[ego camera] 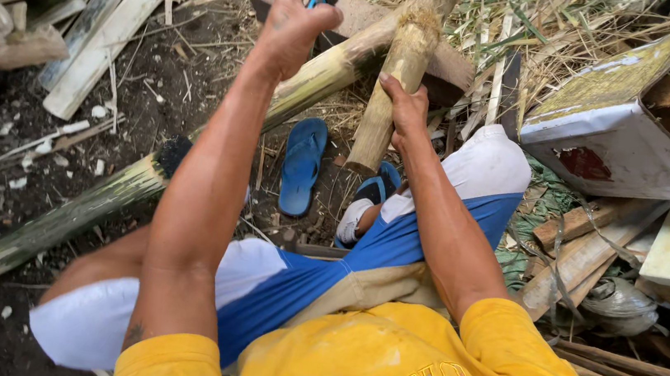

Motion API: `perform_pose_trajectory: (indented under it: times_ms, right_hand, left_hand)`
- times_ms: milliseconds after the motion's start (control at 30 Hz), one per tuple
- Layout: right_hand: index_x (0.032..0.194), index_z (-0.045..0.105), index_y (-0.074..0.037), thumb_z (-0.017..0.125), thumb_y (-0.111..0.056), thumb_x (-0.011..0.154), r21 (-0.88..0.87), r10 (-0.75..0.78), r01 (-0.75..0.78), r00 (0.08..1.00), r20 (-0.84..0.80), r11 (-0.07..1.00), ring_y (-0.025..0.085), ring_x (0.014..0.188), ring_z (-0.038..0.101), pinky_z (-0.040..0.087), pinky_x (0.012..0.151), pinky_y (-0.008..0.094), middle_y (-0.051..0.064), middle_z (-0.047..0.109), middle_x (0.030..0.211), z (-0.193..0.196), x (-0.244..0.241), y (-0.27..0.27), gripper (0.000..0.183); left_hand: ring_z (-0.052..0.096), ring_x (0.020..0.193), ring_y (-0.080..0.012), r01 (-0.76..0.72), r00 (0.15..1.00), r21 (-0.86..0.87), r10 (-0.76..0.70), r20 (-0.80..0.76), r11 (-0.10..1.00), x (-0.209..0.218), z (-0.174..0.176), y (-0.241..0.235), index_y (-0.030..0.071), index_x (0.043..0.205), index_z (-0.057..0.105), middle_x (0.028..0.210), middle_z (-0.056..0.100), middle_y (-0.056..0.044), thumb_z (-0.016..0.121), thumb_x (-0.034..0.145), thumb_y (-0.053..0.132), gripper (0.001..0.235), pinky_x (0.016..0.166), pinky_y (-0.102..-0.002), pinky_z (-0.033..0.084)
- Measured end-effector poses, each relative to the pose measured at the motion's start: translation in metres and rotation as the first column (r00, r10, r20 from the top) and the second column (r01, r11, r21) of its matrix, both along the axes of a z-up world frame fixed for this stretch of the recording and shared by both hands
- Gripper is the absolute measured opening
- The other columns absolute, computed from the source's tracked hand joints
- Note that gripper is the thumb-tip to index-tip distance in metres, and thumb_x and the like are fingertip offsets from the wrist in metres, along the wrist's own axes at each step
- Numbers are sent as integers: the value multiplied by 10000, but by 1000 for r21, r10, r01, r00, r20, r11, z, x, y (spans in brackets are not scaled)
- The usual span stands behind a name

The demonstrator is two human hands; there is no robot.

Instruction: The person sits on the ground and uses a machete to shave the outer layer off a long bamboo pole. They repeatedly strike the bamboo to remove strips of the green outer skin, rotating the pole to work on different sides.

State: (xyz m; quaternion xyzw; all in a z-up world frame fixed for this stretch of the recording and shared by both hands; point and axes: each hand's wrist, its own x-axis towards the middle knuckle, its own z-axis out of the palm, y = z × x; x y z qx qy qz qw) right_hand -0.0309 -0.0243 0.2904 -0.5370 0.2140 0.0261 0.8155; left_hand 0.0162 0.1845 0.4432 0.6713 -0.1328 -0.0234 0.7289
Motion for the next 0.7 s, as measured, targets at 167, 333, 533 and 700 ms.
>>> perform_pose_trajectory:
  times_ms: [167, 333, 533, 700]
  right_hand:
    - [1215, 482, 19, 853, -234, 787, -54, 4, -4, 1000, 14, 999, 213, 694, 684, 614, 552, 407, 146, 663, 944, 2, -6, -1, 620]
    - [1202, 468, -16, 830, -235, 786, -220, 47, -61, 996, -70, 974, 206, 678, 692, 614, 545, 388, 126, 677, 933, 9, -19, -24, 594]
    - [1245, 519, -5, 819, -225, 836, -187, 97, -97, 995, -8, 978, 185, 802, 708, 632, 634, 356, 117, 684, 1011, -3, -28, -55, 553]
    - [1264, 528, 1, 809, -240, 855, -215, 115, -123, 992, -47, 969, 191, 816, 699, 623, 650, 350, 116, 685, 1023, -8, -34, -70, 551]
  left_hand:
    - [589, 884, -69, -78, 982, 86, 62, 177, 993, 3, -9, -12, 87, 1255, 625, 1069, 615, 4, 728, 961, 47, 313, 743, -228, 539]
    - [574, 828, -65, -279, 900, 33, 249, 357, 960, 10, -23, -2, 89, 1224, 648, 1006, 651, -9, 743, 1027, 173, 234, 674, -251, 541]
    - [603, 916, -112, -368, 695, -138, 370, 616, 920, 30, -33, -12, 74, 1152, 603, 972, 661, -15, 672, 1109, 209, 158, 886, -374, 529]
    - [420, 688, -84, -332, 670, -380, 500, 549, 863, 62, -39, -32, 123, 871, 495, 744, 492, 39, 792, 1015, 153, 332, 656, -332, 395]
